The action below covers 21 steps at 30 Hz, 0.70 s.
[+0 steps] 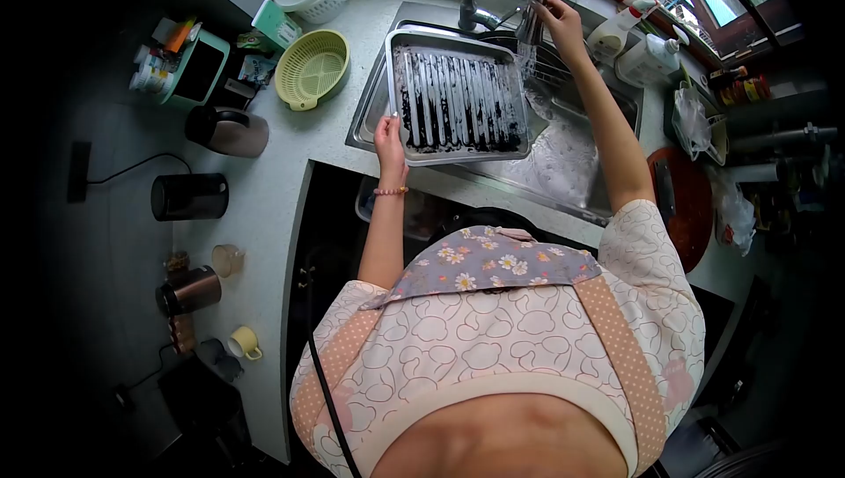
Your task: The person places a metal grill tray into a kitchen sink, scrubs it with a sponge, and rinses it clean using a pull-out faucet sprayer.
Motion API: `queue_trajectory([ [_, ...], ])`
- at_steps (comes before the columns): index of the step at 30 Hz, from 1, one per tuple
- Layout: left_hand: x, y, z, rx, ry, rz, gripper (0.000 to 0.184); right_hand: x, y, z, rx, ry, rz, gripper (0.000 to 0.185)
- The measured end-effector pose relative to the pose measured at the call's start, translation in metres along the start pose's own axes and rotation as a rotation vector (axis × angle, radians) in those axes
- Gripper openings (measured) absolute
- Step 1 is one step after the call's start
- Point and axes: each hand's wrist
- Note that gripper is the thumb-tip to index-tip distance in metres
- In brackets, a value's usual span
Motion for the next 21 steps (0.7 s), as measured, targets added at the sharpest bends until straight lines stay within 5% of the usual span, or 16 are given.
queue_trajectory([
  [5,-0.005,-0.005,-0.007,0.004,0.022,-0.001,0.024,-0.047,-0.015,0.058,0.581,-0.417,0.321,0.031],
  [7,-0.003,-0.004,-0.015,-0.05,0.047,-0.025,0.023,-0.059,-0.024,0.09,0.873,-0.923,0.438,0.028],
  [9,-0.005,-0.004,-0.016,-0.067,0.052,-0.034,0.023,-0.058,-0.037,0.102,0.846,-1.204,0.289,0.029],
  [14,-0.021,-0.01,-0.001,-0.024,0.027,-0.016,0.024,-0.046,-0.065,0.116,0.947,-1.179,0.218,0.039],
  [18,-0.022,-0.013,0.003,-0.055,0.041,-0.006,0.025,-0.034,-0.071,0.124,0.922,-1.054,0.062,0.016],
  [21,-0.028,-0.014,0.009,-0.069,0.045,0.007,0.025,-0.033,-0.064,0.113,1.145,-0.947,0.143,0.005],
])
Point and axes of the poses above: each hand's wrist, its own x-axis towards the middle knuckle, its own y-axis out of the back of the hand, z = x × y, and after that the axes turned 7 degrees about y, right-handed
